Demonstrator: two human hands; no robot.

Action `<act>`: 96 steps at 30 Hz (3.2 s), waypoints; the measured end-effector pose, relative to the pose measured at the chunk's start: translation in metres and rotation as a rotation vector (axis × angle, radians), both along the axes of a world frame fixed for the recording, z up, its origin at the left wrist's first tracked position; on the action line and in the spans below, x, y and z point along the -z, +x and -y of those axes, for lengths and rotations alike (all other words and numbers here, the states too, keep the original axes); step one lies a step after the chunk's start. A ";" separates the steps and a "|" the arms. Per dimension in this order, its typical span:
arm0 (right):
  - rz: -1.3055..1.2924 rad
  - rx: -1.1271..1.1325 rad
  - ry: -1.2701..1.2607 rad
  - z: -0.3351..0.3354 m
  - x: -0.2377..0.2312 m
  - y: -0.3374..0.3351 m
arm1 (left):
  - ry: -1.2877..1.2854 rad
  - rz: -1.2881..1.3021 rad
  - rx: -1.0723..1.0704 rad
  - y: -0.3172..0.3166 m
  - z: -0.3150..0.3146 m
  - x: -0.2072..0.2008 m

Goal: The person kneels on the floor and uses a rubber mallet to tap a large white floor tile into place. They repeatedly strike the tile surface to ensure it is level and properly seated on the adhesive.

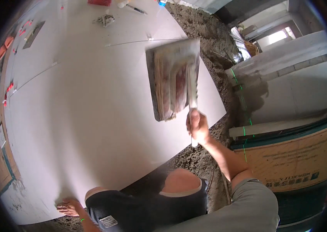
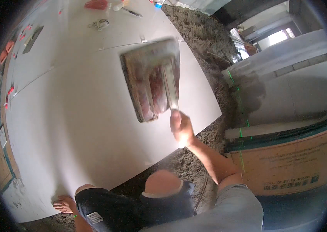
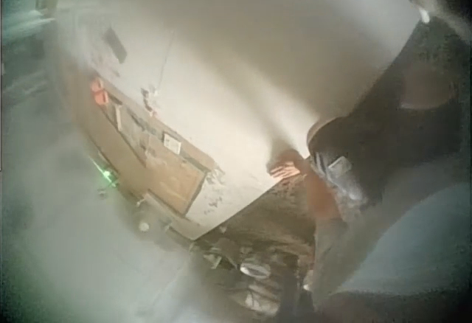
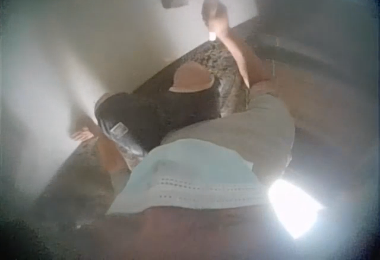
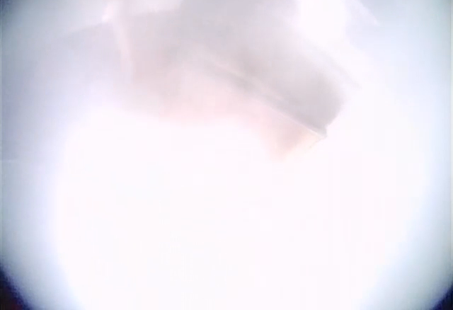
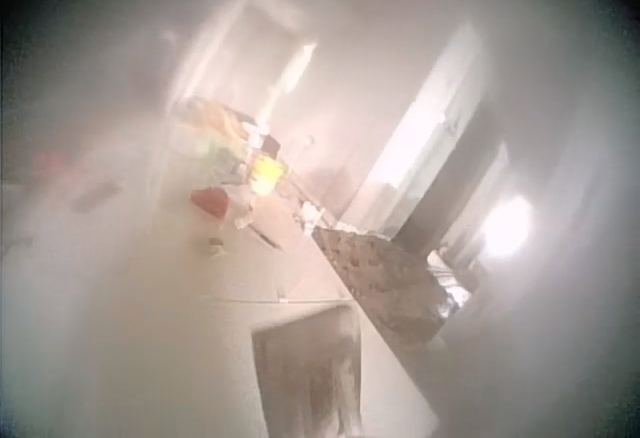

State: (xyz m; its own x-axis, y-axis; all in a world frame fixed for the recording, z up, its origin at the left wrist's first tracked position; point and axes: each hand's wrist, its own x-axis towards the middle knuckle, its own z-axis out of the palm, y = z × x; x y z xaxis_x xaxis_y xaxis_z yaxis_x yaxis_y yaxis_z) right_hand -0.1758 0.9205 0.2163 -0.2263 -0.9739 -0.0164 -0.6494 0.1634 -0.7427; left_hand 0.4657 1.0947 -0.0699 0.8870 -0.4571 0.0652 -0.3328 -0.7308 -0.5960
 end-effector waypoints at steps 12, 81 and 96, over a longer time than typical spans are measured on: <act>-0.033 0.166 0.117 0.091 -0.026 -0.097 | -0.051 -0.017 0.177 -0.062 0.130 -0.020; 0.289 0.505 0.314 0.364 0.012 -0.361 | -0.394 -0.401 0.633 -0.391 0.362 -0.051; 0.352 0.548 0.526 0.317 -0.003 -0.294 | -0.291 -0.404 0.576 -0.400 0.369 -0.067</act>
